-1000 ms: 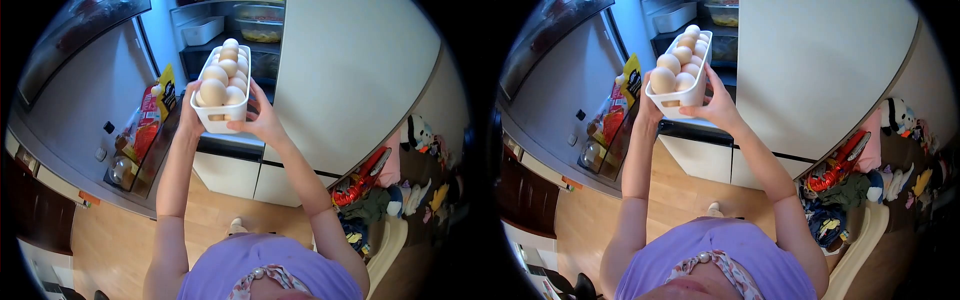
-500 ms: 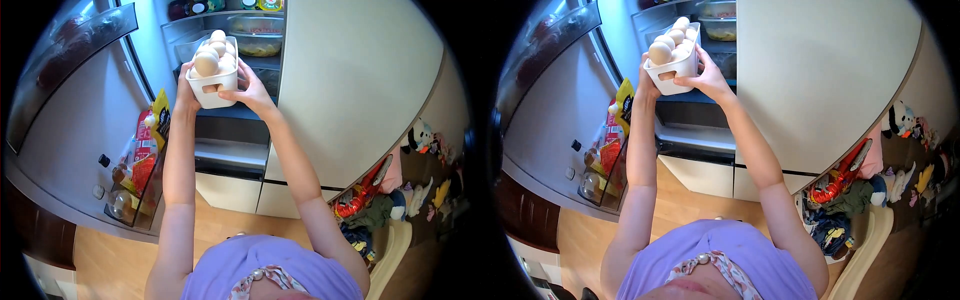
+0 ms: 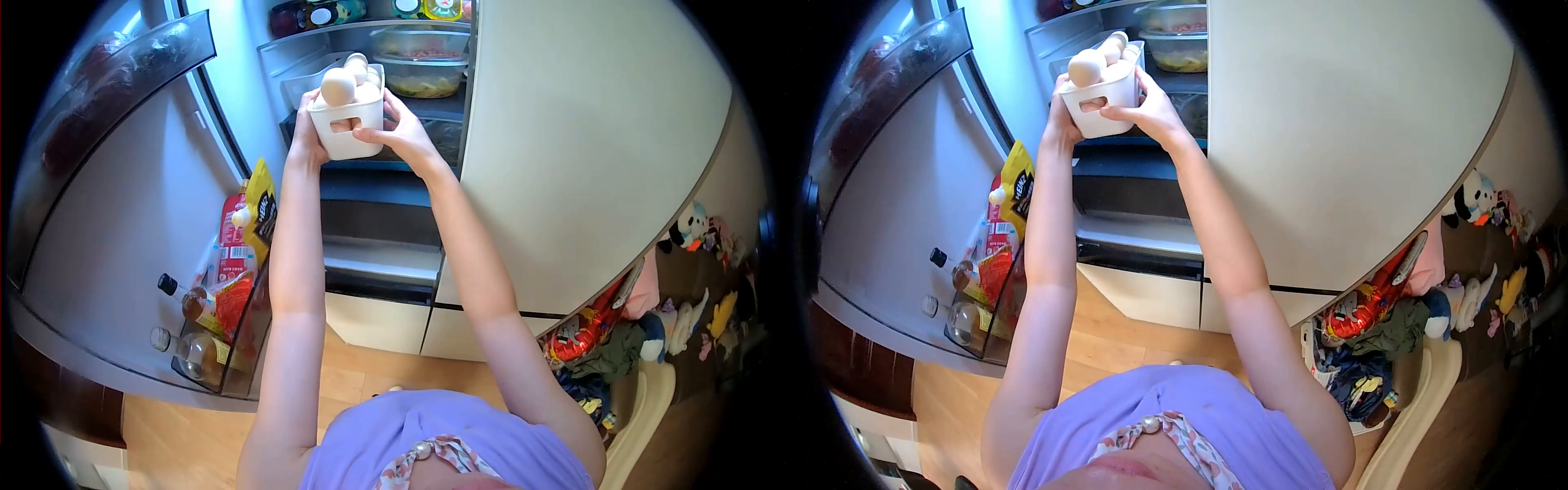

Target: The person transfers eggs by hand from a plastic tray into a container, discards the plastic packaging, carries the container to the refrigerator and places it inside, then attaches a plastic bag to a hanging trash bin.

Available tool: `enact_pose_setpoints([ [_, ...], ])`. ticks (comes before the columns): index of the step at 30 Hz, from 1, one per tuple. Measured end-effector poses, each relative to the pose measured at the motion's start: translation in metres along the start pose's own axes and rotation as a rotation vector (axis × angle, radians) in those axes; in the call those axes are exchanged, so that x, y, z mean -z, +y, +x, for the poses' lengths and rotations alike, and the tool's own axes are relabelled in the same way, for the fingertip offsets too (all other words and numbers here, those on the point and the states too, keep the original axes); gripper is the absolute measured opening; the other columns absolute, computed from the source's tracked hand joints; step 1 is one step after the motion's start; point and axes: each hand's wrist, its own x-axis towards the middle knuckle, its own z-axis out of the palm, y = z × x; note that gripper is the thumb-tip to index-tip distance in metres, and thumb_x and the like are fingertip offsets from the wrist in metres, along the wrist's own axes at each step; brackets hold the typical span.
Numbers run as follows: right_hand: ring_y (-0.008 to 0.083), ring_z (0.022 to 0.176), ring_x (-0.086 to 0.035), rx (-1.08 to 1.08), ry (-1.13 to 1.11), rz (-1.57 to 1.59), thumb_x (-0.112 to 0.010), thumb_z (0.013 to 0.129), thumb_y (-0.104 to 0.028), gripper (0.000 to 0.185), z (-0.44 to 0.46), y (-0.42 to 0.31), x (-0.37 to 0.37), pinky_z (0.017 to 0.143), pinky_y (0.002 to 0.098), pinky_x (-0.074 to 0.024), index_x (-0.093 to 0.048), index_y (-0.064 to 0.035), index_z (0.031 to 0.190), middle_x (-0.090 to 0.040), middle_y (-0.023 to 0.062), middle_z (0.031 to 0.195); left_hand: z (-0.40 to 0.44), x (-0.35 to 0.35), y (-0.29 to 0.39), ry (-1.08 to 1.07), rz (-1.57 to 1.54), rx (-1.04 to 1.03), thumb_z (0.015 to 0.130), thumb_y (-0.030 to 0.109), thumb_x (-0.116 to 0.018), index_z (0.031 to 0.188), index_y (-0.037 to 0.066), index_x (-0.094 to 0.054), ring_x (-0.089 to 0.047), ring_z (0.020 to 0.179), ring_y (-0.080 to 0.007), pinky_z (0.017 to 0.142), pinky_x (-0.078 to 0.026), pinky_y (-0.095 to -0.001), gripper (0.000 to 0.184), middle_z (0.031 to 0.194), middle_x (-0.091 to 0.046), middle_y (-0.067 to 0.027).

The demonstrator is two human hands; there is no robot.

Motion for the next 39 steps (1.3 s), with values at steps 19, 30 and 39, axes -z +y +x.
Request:
enact_pose_setpoints([
  [19, 0.0256, 0.115, -0.05, 0.04, 0.124, -0.138, -0.081, 0.063, -0.028, 0.083, 0.056, 0.04, -0.016, 0.1, 0.0407, -0.0382, -0.04, -0.0077, 0.132, -0.053, 0.0149, 0.122, 0.038, 0.032, -0.003, 0.517, 0.139, 0.015, 0.08, 0.076, -0.018, 0.13, 0.007, -0.043, -0.049, 0.112, -0.0266, 0.092, -0.042, -0.0441, 0.088, 0.119, -0.052, -0.0137],
  [30, 0.0219, 0.113, -0.05, -0.064, 0.073, -0.233, -0.078, 0.068, -0.02, 0.088, 0.087, 0.054, -0.012, 0.098, 0.0331, -0.0372, -0.029, -0.0027, 0.139, -0.049, 0.0137, 0.127, 0.053, 0.066, -0.067, 0.645, 0.546, -0.505, 0.081, 0.052, -0.061, 0.109, 0.0, -0.059, -0.055, 0.1, -0.0274, 0.09, -0.042, -0.0369, 0.059, 0.111, -0.056, -0.0173],
  [39, 0.026, 0.111, -0.053, -0.075, 0.089, -0.262, -0.079, 0.067, -0.026, 0.085, 0.113, 0.073, -0.004, 0.096, 0.0332, -0.0404, -0.034, 0.0023, 0.133, -0.052, 0.0184, 0.123, 0.052, 0.054, -0.06, 0.621, 0.683, -0.513, 0.075, 0.047, -0.069, 0.123, 0.002, -0.05, -0.056, 0.105, -0.0305, 0.092, -0.043, -0.038, 0.068, 0.116, -0.057, -0.0187],
])
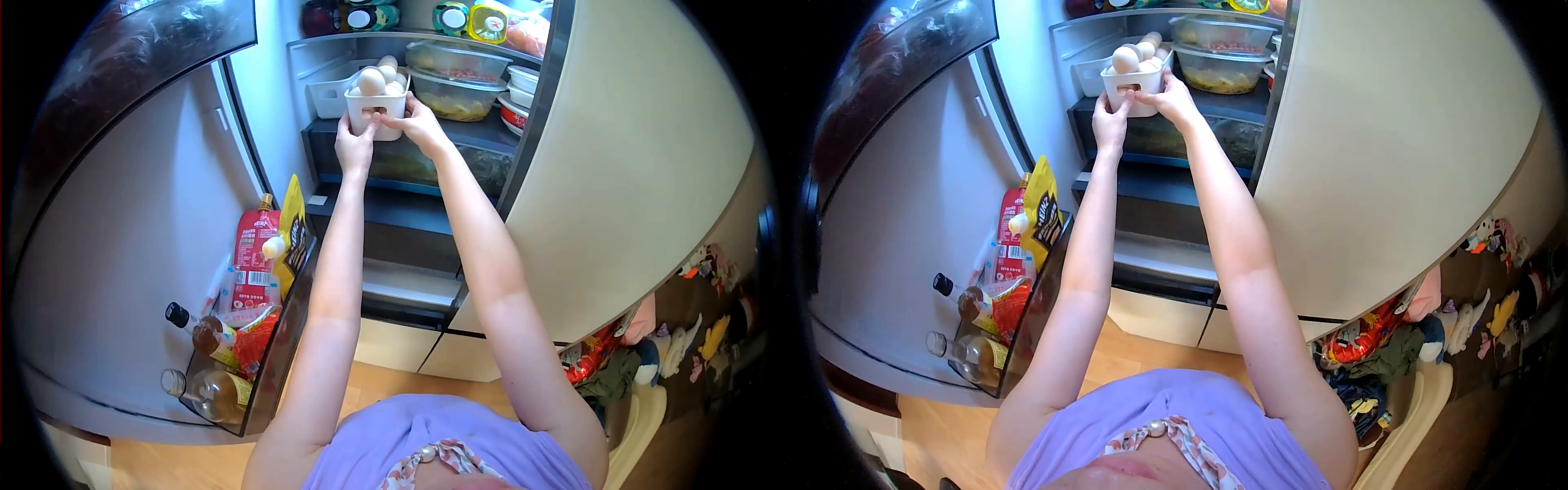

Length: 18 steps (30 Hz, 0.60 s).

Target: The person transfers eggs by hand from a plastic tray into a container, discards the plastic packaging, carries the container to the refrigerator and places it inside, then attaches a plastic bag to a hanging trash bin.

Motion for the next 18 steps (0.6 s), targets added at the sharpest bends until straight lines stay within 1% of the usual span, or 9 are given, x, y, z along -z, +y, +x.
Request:
enact_pose_setpoints([
  [1, 0.0276, 0.109, -0.055, 0.028, 0.02, -0.004, -0.079, 0.066, -0.03, 0.082, 0.004, 0.004, -0.001, 0.095, 0.0341, -0.0423, -0.04, 0.002, 0.13, -0.055, 0.0191, 0.119, 0.002, -0.001, -0.003, -0.002, -0.013, -0.004, 0.075, 0.047, -0.07, 0.124, 0.002, -0.049, -0.056, 0.106, -0.0306, 0.092, -0.043, -0.038, 0.069, 0.116, -0.057, -0.0189],
  [4, 0.0278, 0.109, -0.055, 0.003, 0.003, -0.087, -0.079, 0.065, -0.03, 0.081, 0.013, 0.007, 0.0, 0.095, 0.0341, -0.042, -0.04, 0.0022, 0.129, -0.055, 0.0196, 0.119, 0.009, -0.001, -0.007, -0.059, -0.009, 0.032, 0.073, 0.048, -0.071, 0.127, 0.0, -0.044, -0.053, 0.109, -0.0313, 0.093, -0.042, -0.0387, 0.076, 0.12, -0.052, -0.0195],
  [7, 0.0278, 0.109, -0.055, -0.002, -0.015, -0.217, -0.079, 0.064, -0.031, 0.081, 0.02, 0.003, 0.0, 0.096, 0.0346, -0.0418, -0.041, 0.0018, 0.128, -0.055, 0.0196, 0.118, 0.009, -0.008, -0.009, 0.022, 0.127, -0.06, 0.068, 0.049, -0.074, 0.133, -0.001, -0.032, -0.048, 0.114, -0.0326, 0.094, -0.042, -0.0402, 0.092, 0.125, -0.044, -0.0196],
  [10, 0.0276, 0.108, -0.055, -0.039, -0.026, -0.226, -0.079, 0.063, -0.032, 0.082, 0.022, 0.0, 0.002, 0.095, 0.0346, -0.042, -0.042, 0.0006, 0.128, -0.056, 0.0194, 0.117, 0.004, -0.008, -0.007, -0.005, 0.219, -0.124, 0.061, 0.048, -0.079, 0.136, 0.0, -0.023, -0.044, 0.116, -0.0344, 0.094, -0.041, -0.0411, 0.105, 0.127, -0.037, -0.0196],
  [13, 0.027, 0.108, -0.056, -0.042, -0.042, -0.224, -0.08, 0.062, -0.034, 0.082, 0.022, -0.004, 0.004, 0.095, 0.0339, -0.0423, -0.043, -0.0005, 0.127, -0.056, 0.0188, 0.116, -0.002, -0.004, 0.002, -0.061, 0.311, -0.103, 0.055, 0.044, -0.083, 0.135, 0.001, -0.024, -0.046, 0.114, -0.0343, 0.094, -0.039, -0.0442, 0.109, 0.125, -0.041, -0.0191],
  [16, 0.0265, 0.113, -0.05, -0.089, -0.093, -0.174, -0.078, 0.067, -0.025, 0.077, 0.019, -0.012, 0.004, 0.101, 0.0371, -0.0344, -0.041, -0.0053, 0.132, -0.051, 0.0146, 0.124, 0.008, -0.009, -0.002, -0.025, 0.366, -0.137, 0.053, 0.039, -0.085, 0.133, 0.002, -0.028, -0.049, 0.111, -0.0331, 0.095, -0.035, -0.0465, 0.105, 0.12, -0.047, -0.0183],
  [18, 0.0294, 0.114, -0.049, -0.17, -0.182, -0.074, -0.074, 0.068, -0.022, 0.076, 0.015, -0.025, 0.014, 0.1, 0.0412, -0.0343, -0.039, -0.0043, 0.133, -0.047, 0.0166, 0.127, 0.008, -0.012, -0.003, -0.006, 0.364, -0.124, 0.052, 0.038, -0.085, 0.131, 0.002, -0.031, -0.049, 0.11, -0.0326, 0.095, -0.034, -0.0475, 0.102, 0.116, -0.05, -0.0177],
])
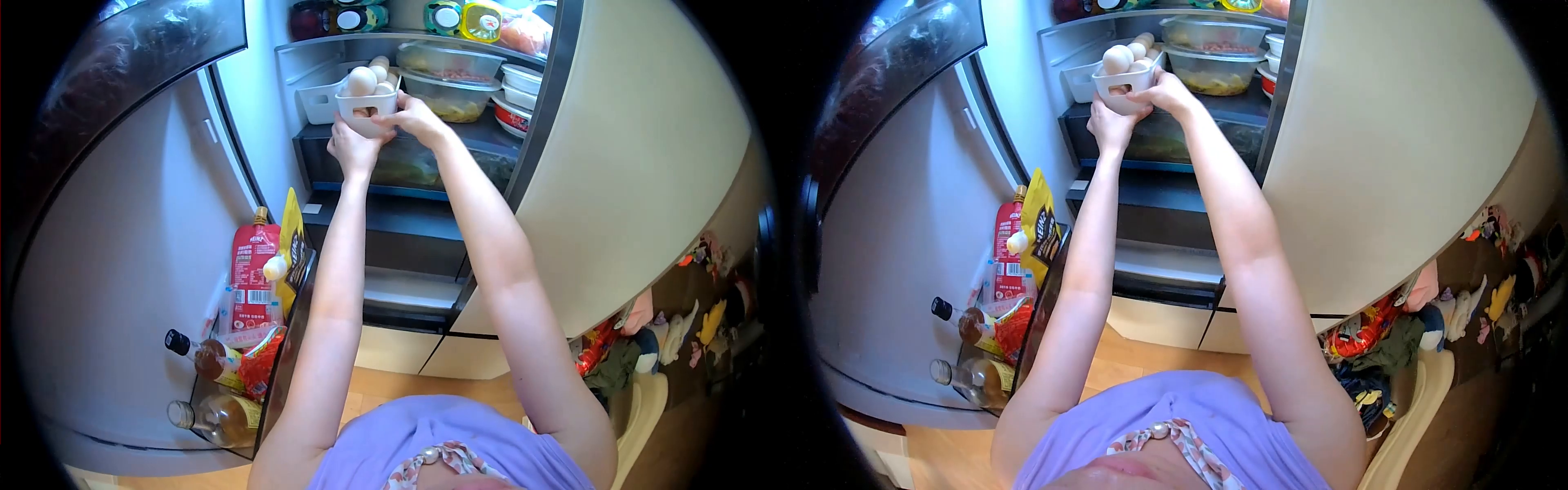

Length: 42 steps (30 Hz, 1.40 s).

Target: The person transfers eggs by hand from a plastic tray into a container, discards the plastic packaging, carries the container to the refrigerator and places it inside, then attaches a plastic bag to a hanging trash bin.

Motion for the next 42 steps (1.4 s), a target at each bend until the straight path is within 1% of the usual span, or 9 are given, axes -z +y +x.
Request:
enact_pose_setpoints([
  [2, 0.0357, 0.113, -0.047, -0.166, 0.045, 0.04, -0.066, 0.071, -0.021, 0.07, 0.004, -0.004, 0.009, 0.096, 0.0477, -0.0367, -0.036, -0.0031, 0.132, -0.041, 0.0213, 0.131, 0.001, 0.001, 0.002, 0.022, 0.0, -0.008, 0.052, 0.037, -0.085, 0.129, 0.002, -0.034, -0.05, 0.109, -0.0324, 0.095, -0.033, -0.0478, 0.099, 0.114, -0.053, -0.0177],
  [4, 0.0377, 0.111, -0.048, -0.328, 0.265, 0.469, -0.061, 0.074, -0.026, 0.067, 0.023, 0.004, 0.021, 0.092, 0.0485, -0.0408, -0.035, -0.0045, 0.131, -0.041, 0.0247, 0.128, -0.001, 0.001, 0.003, 0.048, -0.002, -0.038, 0.051, 0.036, -0.086, 0.127, 0.001, -0.036, -0.05, 0.108, -0.0327, 0.095, -0.033, -0.0474, 0.097, 0.113, -0.053, -0.0183],
  [8, 0.0403, 0.107, -0.051, -0.293, 0.74, 0.836, -0.056, 0.083, -0.042, 0.067, 0.047, 0.015, 0.026, 0.084, 0.0501, -0.0467, -0.031, -0.0047, 0.132, -0.044, 0.0264, 0.124, 0.0, 0.004, 0.006, 0.071, -0.001, -0.041, 0.051, 0.033, -0.086, 0.119, 0.001, -0.042, -0.055, 0.104, -0.0332, 0.093, -0.04, -0.0433, 0.087, 0.109, -0.057, -0.0185],
  [11, 0.0396, 0.089, -0.061, -0.303, 0.89, 0.832, -0.057, 0.088, -0.025, 0.05, 0.059, 0.017, 0.034, 0.071, 0.0471, -0.0541, -0.04, 0.0039, 0.124, -0.053, 0.0254, 0.112, -0.001, 0.007, 0.011, 0.021, -0.067, -0.009, 0.052, 0.027, -0.087, 0.125, 0.0, -0.036, -0.051, 0.107, -0.0341, 0.097, -0.036, -0.046, 0.093, 0.113, -0.053, -0.0202],
  [15, 0.0315, 0.078, -0.065, -0.223, 0.966, 0.835, -0.04, 0.089, -0.003, 0.023, 0.082, 0.023, 0.05, 0.065, 0.0424, -0.0558, -0.047, 0.005, 0.11, -0.058, 0.0208, 0.098, 0.001, 0.006, 0.009, 0.025, -0.076, 0.0, 0.051, 0.026, -0.087, 0.126, -0.001, -0.036, -0.052, 0.107, -0.0346, 0.096, -0.038, -0.0453, 0.094, 0.113, -0.053, -0.0211],
  [22, 0.0319, 0.07, -0.066, -0.069, 1.08, 0.748, -0.042, 0.087, 0.001, 0.022, 0.074, 0.027, 0.05, 0.06, 0.0377, -0.0568, -0.047, 0.0085, 0.107, -0.06, 0.023, 0.092, 0.009, 0.002, 0.004, 0.031, -0.022, 0.009, 0.051, 0.029, -0.087, 0.121, 0.0, -0.04, -0.053, 0.106, -0.0366, 0.093, -0.043, -0.0416, 0.089, 0.117, -0.052, -0.0217],
  [28, 0.0328, 0.069, -0.065, -0.043, 1.099, 0.785, -0.044, 0.087, 0.002, 0.02, 0.073, 0.027, 0.046, 0.06, 0.0401, -0.0564, -0.047, 0.0091, 0.106, -0.059, 0.0238, 0.092, 0.015, -0.006, 0.007, 0.021, 0.156, 0.093, 0.054, 0.032, -0.087, 0.122, 0.001, -0.037, -0.045, 0.112, -0.0319, 0.097, -0.033, -0.0504, 0.089, 0.121, -0.041, -0.0199],
  [37, 0.0313, 0.072, -0.065, -0.037, 1.079, 0.775, -0.045, 0.09, -0.002, 0.019, 0.069, 0.026, 0.044, 0.063, 0.0391, -0.0564, -0.047, 0.0083, 0.107, -0.059, 0.0222, 0.095, 0.029, -0.016, 0.004, 0.004, 0.215, 0.12, 0.052, 0.04, -0.085, 0.119, 0.004, -0.039, -0.041, 0.116, -0.0308, 0.095, -0.027, -0.0509, 0.089, 0.122, -0.043, -0.0172],
  [42, 0.0316, 0.073, -0.065, -0.036, 1.094, 0.767, -0.045, 0.09, -0.002, 0.019, 0.071, 0.027, 0.044, 0.064, 0.0397, -0.0565, -0.048, 0.0088, 0.105, -0.06, 0.0219, 0.093, 0.03, -0.027, 0.004, 0.114, 0.285, 0.119, 0.051, 0.042, -0.086, 0.116, 0.004, -0.039, -0.041, 0.116, -0.0331, 0.095, -0.031, -0.0474, 0.089, 0.122, -0.041, -0.0208],
])
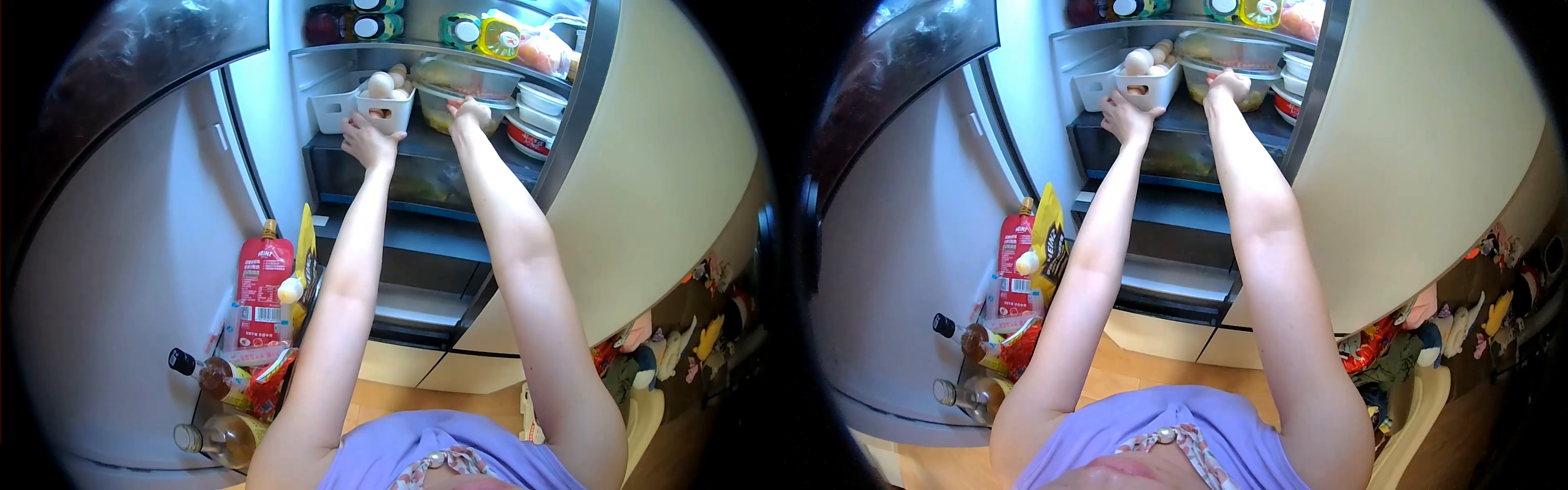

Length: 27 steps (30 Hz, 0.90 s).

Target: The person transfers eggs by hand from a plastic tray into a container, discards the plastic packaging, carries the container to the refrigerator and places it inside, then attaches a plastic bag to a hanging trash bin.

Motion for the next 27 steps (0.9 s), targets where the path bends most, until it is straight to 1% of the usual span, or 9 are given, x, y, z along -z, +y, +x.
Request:
enact_pose_setpoints([
  [4, 0.032, 0.074, -0.065, -0.008, 0.004, -0.012, -0.046, 0.09, -0.003, 0.019, 0.0, 0.0, 0.001, 0.066, 0.0401, -0.0564, -0.047, 0.0092, 0.105, -0.06, 0.022, 0.092, -0.004, -0.002, 0.002, 0.127, 0.123, -0.039, 0.049, 0.044, -0.086, 0.115, 0.005, -0.039, -0.038, 0.12, -0.0359, 0.095, -0.033, -0.0453, 0.09, 0.127, -0.036, -0.0267],
  [7, 0.0319, 0.074, -0.065, -0.002, -0.002, -0.008, -0.047, 0.09, -0.003, 0.019, 0.001, 0.0, 0.001, 0.066, 0.0404, -0.0563, -0.047, 0.0091, 0.105, -0.06, 0.0223, 0.092, 0.003, -0.004, -0.001, 0.052, 0.108, -0.044, 0.049, 0.045, -0.086, 0.116, 0.006, -0.039, -0.034, 0.125, -0.0367, 0.097, -0.033, -0.0464, 0.09, 0.133, -0.031, -0.0297],
  [10, 0.0314, 0.073, -0.065, -0.003, -0.005, 0.014, -0.047, 0.09, -0.004, 0.018, 0.0, 0.0, 0.001, 0.066, 0.0404, -0.0562, -0.048, 0.0082, 0.103, -0.06, 0.0218, 0.091, 0.004, -0.009, -0.001, 0.079, 0.114, -0.05, 0.049, 0.045, -0.085, 0.114, 0.005, -0.04, -0.032, 0.128, -0.0375, 0.097, -0.033, -0.046, 0.09, 0.135, -0.028, -0.0321],
  [16, 0.0305, 0.072, -0.065, -0.008, -0.004, 0.032, -0.047, 0.091, -0.005, 0.014, -0.003, -0.001, 0.003, 0.065, 0.04, -0.0561, -0.048, 0.0065, 0.1, -0.06, 0.0205, 0.089, 0.004, -0.008, 0.002, 0.084, 0.188, -0.042, 0.05, 0.046, -0.085, 0.111, 0.0, -0.041, -0.035, 0.126, -0.0382, 0.096, -0.037, -0.0439, 0.087, 0.133, -0.03, -0.0333],
  [19, 0.0297, 0.072, -0.065, -0.007, -0.009, 0.032, -0.047, 0.091, -0.005, 0.014, -0.001, 0.001, 0.003, 0.065, 0.0395, -0.0561, -0.048, 0.0061, 0.099, -0.06, 0.0198, 0.088, 0.006, -0.007, 0.003, 0.048, 0.165, -0.028, 0.051, 0.046, -0.085, 0.111, -0.001, -0.041, -0.036, 0.125, -0.0385, 0.098, -0.036, -0.044, 0.088, 0.134, -0.029, -0.0331],
  [22, 0.0286, 0.072, -0.065, 0.0, -0.022, 0.011, -0.047, 0.092, -0.007, 0.014, 0.0, 0.003, 0.003, 0.065, 0.0387, -0.056, -0.049, 0.0056, 0.098, -0.061, 0.0188, 0.086, 0.005, -0.005, -0.002, 0.043, 0.064, -0.055, 0.05, 0.043, -0.086, 0.111, -0.001, -0.039, -0.031, 0.128, -0.0415, 0.105, -0.029, -0.0449, 0.088, 0.137, -0.022, -0.0342],
  [25, 0.0273, 0.07, -0.065, -0.002, -0.02, -0.006, -0.046, 0.093, -0.008, 0.016, 0.001, 0.004, 0.003, 0.065, 0.0378, -0.0561, -0.049, 0.0053, 0.1, -0.061, 0.0167, 0.084, 0.005, -0.004, -0.005, 0.059, 0.15, -0.109, 0.053, 0.05, -0.082, 0.112, -0.002, -0.041, -0.03, 0.129, -0.0381, 0.104, -0.027, -0.0484, 0.09, 0.136, -0.024, -0.033],
  [27, 0.0263, 0.068, -0.064, -0.017, -0.014, -0.039, -0.05, 0.092, -0.013, 0.021, -0.001, 0.002, 0.002, 0.064, 0.0374, -0.0562, -0.049, 0.0054, 0.101, -0.062, 0.0159, 0.085, 0.005, -0.004, -0.006, 0.037, 0.156, -0.106, 0.053, 0.052, -0.081, 0.113, -0.003, -0.041, -0.028, 0.13, -0.0384, 0.104, -0.025, -0.0501, 0.091, 0.136, -0.023, -0.0332],
])
